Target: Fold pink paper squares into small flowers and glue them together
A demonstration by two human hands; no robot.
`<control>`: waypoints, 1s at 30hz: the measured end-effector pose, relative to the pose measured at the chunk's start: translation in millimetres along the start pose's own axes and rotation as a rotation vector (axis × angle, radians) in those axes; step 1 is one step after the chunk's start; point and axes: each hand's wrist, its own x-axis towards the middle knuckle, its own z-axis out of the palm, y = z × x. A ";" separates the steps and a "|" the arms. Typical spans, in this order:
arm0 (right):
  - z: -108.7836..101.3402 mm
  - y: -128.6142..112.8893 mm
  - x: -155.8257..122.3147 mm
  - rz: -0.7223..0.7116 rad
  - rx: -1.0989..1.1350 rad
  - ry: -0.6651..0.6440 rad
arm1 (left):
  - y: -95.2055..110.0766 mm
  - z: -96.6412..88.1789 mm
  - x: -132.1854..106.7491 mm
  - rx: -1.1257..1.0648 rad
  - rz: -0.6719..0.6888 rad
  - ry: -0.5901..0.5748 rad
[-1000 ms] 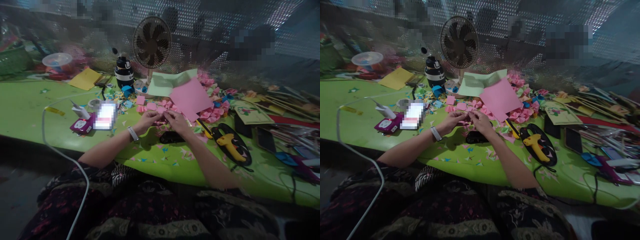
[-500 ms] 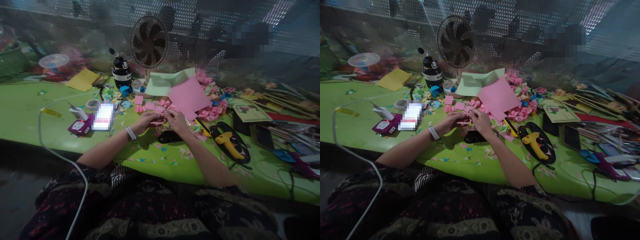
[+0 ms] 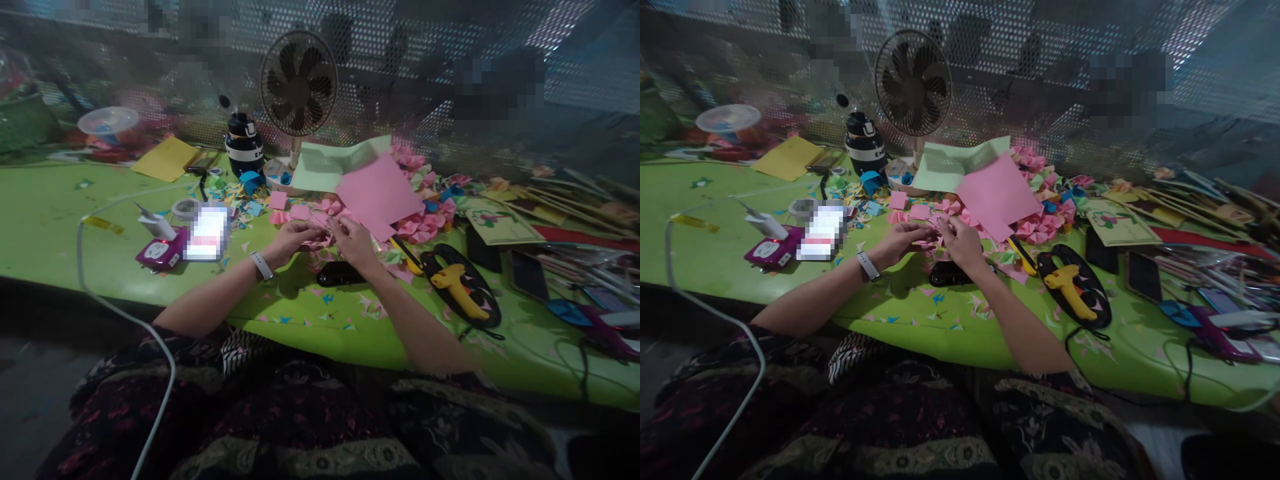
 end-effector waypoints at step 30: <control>-6.9 -9.5 1.3 -0.028 -0.149 -0.056 | 8.9 -5.2 1.0 0.114 0.143 -0.030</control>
